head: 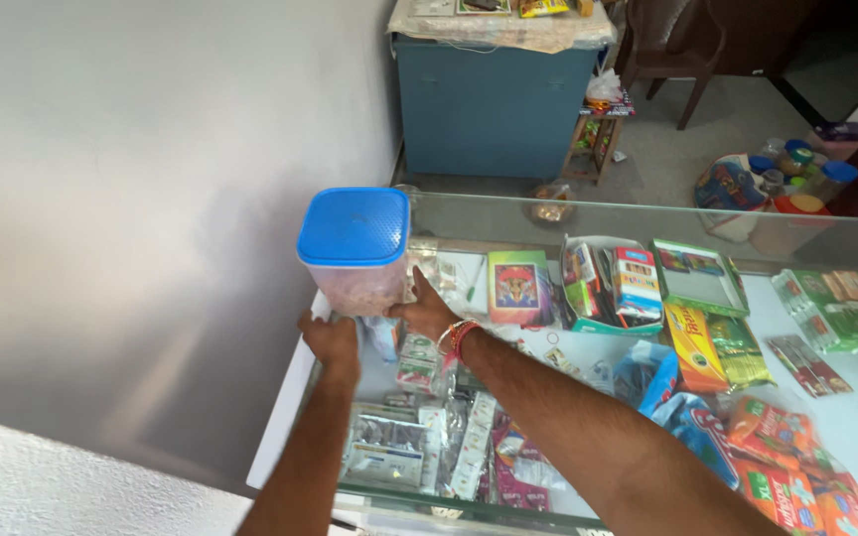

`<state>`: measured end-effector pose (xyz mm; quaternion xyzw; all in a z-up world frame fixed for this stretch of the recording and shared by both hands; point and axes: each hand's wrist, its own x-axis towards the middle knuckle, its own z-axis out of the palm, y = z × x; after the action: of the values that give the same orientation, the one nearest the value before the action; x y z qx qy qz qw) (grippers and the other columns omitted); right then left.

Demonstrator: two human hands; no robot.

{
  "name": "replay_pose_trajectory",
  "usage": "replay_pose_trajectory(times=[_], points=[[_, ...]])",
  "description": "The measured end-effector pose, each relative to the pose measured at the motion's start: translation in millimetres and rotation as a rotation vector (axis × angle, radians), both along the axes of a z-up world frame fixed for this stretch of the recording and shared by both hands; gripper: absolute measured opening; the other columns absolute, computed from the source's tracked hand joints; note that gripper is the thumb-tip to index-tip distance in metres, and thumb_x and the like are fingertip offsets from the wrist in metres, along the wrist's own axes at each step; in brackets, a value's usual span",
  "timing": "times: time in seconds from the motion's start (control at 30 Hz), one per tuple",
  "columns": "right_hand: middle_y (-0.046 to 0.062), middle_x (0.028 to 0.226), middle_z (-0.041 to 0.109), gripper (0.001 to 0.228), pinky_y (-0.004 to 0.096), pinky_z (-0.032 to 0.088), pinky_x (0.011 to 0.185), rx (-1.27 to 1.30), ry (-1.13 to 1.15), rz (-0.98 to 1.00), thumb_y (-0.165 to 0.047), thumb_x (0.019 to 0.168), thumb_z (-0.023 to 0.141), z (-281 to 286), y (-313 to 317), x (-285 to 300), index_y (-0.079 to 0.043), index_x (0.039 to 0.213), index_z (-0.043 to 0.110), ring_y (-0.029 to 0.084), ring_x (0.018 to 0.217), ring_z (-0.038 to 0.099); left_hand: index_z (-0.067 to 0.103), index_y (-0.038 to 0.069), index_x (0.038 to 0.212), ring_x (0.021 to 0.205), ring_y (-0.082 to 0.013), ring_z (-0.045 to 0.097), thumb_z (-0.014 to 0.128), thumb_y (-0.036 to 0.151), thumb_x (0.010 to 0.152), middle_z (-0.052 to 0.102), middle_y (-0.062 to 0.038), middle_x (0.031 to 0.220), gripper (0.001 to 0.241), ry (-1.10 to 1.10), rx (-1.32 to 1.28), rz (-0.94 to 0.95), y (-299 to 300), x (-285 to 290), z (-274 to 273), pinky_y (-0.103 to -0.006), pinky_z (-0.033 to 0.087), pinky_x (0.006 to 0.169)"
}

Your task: The person organizes snack items on a glass display counter. They move a plastic container, then pick up and arrange various snack boxes and packets, including chocolate bars and biscuits, into neat rows. The person also picks up a box from the floor and places it on a shelf.

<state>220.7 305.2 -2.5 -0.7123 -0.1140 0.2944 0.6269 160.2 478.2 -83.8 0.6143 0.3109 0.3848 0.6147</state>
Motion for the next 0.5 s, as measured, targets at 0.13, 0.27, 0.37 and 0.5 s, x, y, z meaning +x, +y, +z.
replay_pose_trajectory(times=[0.13, 0.27, 0.37, 0.5], points=[[0.027, 0.167, 0.016, 0.120, 0.045, 0.052, 0.097, -0.019, -0.022, -0.002, -0.016, 0.074, 0.080, -2, -20, -15, -0.011, 0.163, 0.000, 0.038, 0.142, 0.043, 0.056, -0.004, 0.128, 0.104, -0.0306, 0.064, 0.074, -0.002, 0.074, 0.062, -0.019, 0.117, 0.057, 0.217, -0.021, 0.093, -86, -32, 2, -0.0401, 0.053, 0.090], [0.032, 0.161, 0.028, 0.109, 0.036, 0.056, 0.096, 0.000, -0.248, -0.007, -0.016, 0.077, 0.075, -2, -53, -33, -0.007, 0.164, 0.009, 0.034, 0.127, 0.065, 0.064, 0.003, 0.124, 0.106, -0.0308, 0.066, 0.065, -0.007, 0.076, 0.064, -0.017, 0.122, 0.049, -0.015, 0.320, -0.163, -142, -49, 39, -0.0400, 0.056, 0.092], [0.030, 0.155, 0.040, 0.098, 0.035, 0.058, 0.091, -0.050, -0.296, -0.083, -0.017, 0.080, 0.072, 8, -87, -40, -0.006, 0.162, 0.018, 0.031, 0.114, 0.072, 0.063, 0.006, 0.131, 0.121, -0.0402, 0.060, 0.065, -0.011, 0.074, 0.066, -0.018, 0.128, 0.059, -0.080, 0.760, -0.307, -160, -49, 67, -0.0480, 0.047, 0.104], [0.031, 0.148, 0.052, 0.087, 0.034, 0.057, 0.095, -0.066, -0.457, -0.147, -0.017, 0.086, 0.074, 30, -134, -42, -0.004, 0.160, 0.030, 0.026, 0.121, 0.067, 0.057, 0.005, 0.138, 0.129, -0.0422, 0.054, 0.064, -0.009, 0.074, 0.059, -0.023, 0.137, 0.066, -0.084, 0.768, -0.478, -184, -37, 96, -0.0475, 0.044, 0.108]])
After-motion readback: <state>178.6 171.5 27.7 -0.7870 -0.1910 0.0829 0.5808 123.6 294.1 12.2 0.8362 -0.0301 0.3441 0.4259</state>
